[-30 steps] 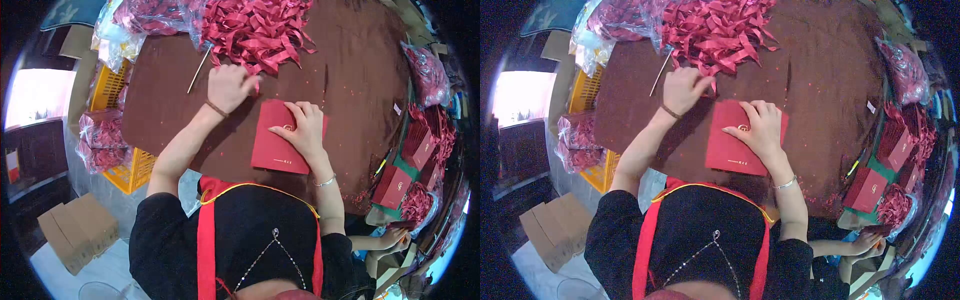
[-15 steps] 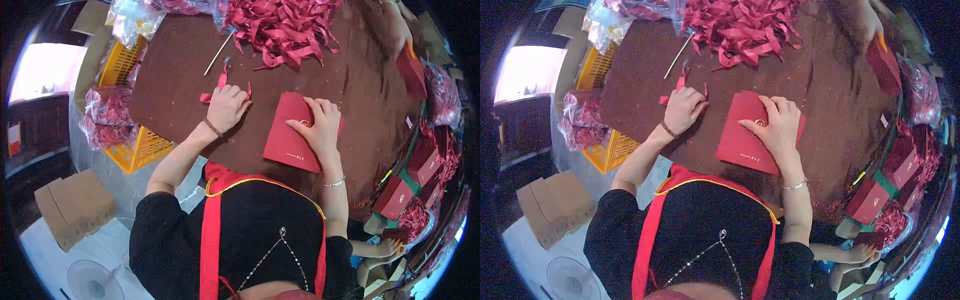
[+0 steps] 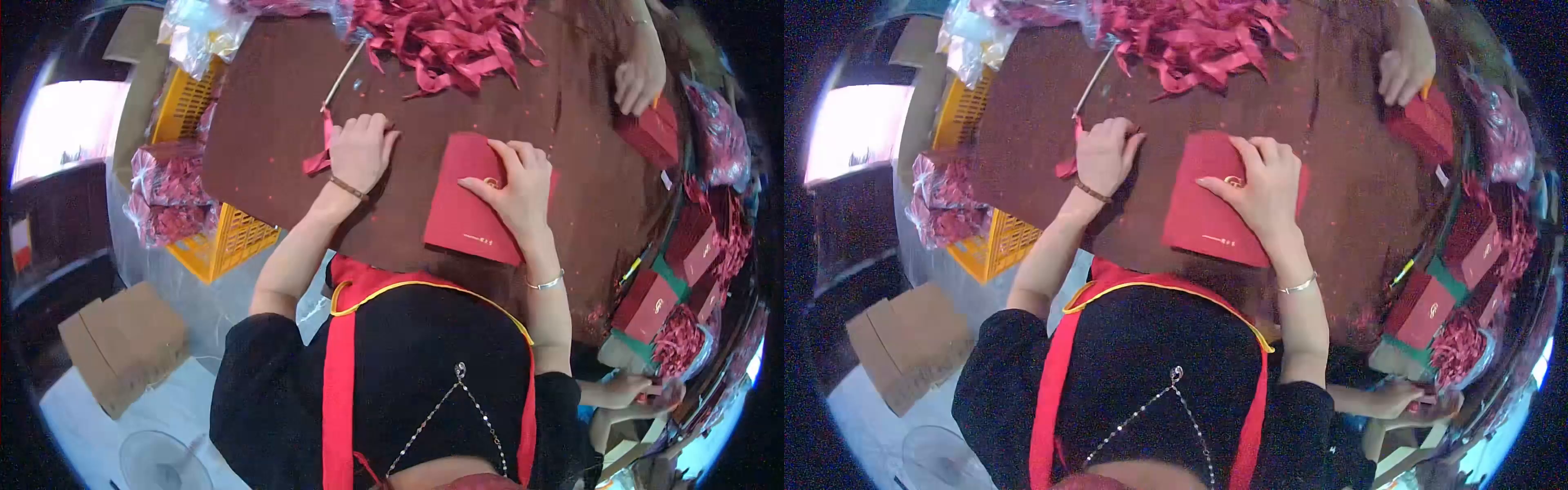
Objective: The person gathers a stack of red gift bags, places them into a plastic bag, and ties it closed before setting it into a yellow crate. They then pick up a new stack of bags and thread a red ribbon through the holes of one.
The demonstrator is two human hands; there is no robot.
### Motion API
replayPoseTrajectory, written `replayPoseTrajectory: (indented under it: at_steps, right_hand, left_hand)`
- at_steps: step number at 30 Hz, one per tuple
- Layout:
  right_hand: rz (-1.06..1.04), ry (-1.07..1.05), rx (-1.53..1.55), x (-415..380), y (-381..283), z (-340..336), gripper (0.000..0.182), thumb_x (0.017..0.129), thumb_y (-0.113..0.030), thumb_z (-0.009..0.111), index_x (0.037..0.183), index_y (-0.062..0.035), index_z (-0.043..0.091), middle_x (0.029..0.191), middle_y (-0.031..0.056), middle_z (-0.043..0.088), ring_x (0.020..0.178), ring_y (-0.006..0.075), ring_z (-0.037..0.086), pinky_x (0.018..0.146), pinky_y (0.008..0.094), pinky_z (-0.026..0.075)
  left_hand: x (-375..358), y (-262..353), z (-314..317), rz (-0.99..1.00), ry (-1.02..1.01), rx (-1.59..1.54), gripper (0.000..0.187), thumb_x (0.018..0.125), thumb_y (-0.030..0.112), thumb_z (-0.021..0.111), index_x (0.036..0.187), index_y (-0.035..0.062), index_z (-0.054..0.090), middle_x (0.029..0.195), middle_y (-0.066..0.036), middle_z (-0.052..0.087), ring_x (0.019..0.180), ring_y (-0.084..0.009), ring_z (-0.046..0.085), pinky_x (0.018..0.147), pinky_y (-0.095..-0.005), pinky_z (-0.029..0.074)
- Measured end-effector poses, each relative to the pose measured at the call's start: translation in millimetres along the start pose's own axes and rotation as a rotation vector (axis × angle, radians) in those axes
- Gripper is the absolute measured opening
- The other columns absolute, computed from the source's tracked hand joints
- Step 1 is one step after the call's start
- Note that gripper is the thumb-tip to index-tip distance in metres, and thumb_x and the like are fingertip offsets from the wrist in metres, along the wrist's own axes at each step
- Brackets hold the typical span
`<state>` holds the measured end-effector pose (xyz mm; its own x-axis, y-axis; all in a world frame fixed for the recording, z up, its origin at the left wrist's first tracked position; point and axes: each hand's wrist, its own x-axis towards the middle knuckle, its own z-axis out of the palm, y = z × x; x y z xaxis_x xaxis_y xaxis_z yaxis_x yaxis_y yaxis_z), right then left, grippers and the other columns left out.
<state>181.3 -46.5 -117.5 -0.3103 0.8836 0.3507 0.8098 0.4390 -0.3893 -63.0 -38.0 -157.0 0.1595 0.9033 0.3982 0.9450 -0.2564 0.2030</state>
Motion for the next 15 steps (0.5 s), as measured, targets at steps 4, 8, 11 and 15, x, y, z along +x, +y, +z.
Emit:
replayPoseTrajectory:
  at_steps: [4,8,11,15]
  right_hand:
    - [-0.006,0.004,-0.030,-0.9,-2.2,-3.7,0.056,0.057,-0.044,0.075,0.099,-0.0110,0.059,0.094,0.0034,0.051,0.089,0.0221,0.048,0.078,0.0364,0.036]
    - [0.047,0.055,-0.153,-0.6,-14.7,-16.7,0.056,0.057,-0.048,0.074,0.099,-0.0137,0.059,0.095,0.0020,0.049,0.093,0.0205,0.046,0.082,0.0358,0.031]
    - [0.072,0.030,-0.094,1.3,-15.0,-23.7,0.053,0.058,-0.045,0.075,0.097,-0.0121,0.059,0.094,0.0028,0.049,0.090,0.0216,0.046,0.078,0.0352,0.034]
    - [0.139,-0.054,0.145,2.9,2.9,-25.2,0.040,0.064,-0.033,0.075,0.090,-0.0068,0.061,0.086,0.0072,0.053,0.083,0.0248,0.050,0.072,0.0352,0.039]
  left_hand:
    - [3.2,1.0,0.4,-0.056,-0.018,-0.278,0.014,0.078,0.018,0.063,0.077,0.0065,0.055,0.069,-0.007,0.056,0.062,-0.0257,0.055,0.057,-0.0370,0.041]
    - [10.1,34.5,-30.5,-0.382,-0.208,-0.898,0.009,0.081,0.007,0.062,0.086,-0.0006,0.059,0.076,-0.004,0.062,0.068,-0.0081,0.056,0.061,-0.0224,0.044]
    - [12.6,60.4,-36.5,-0.355,-0.256,-1.055,0.010,0.080,0.006,0.062,0.086,-0.0013,0.060,0.072,-0.008,0.063,0.066,-0.0091,0.059,0.060,-0.0235,0.047]
    - [15.5,73.6,-36.8,-0.259,-0.254,-0.936,0.009,0.077,0.006,0.063,0.085,0.0005,0.062,0.075,-0.011,0.063,0.065,-0.0181,0.061,0.059,-0.0271,0.047]
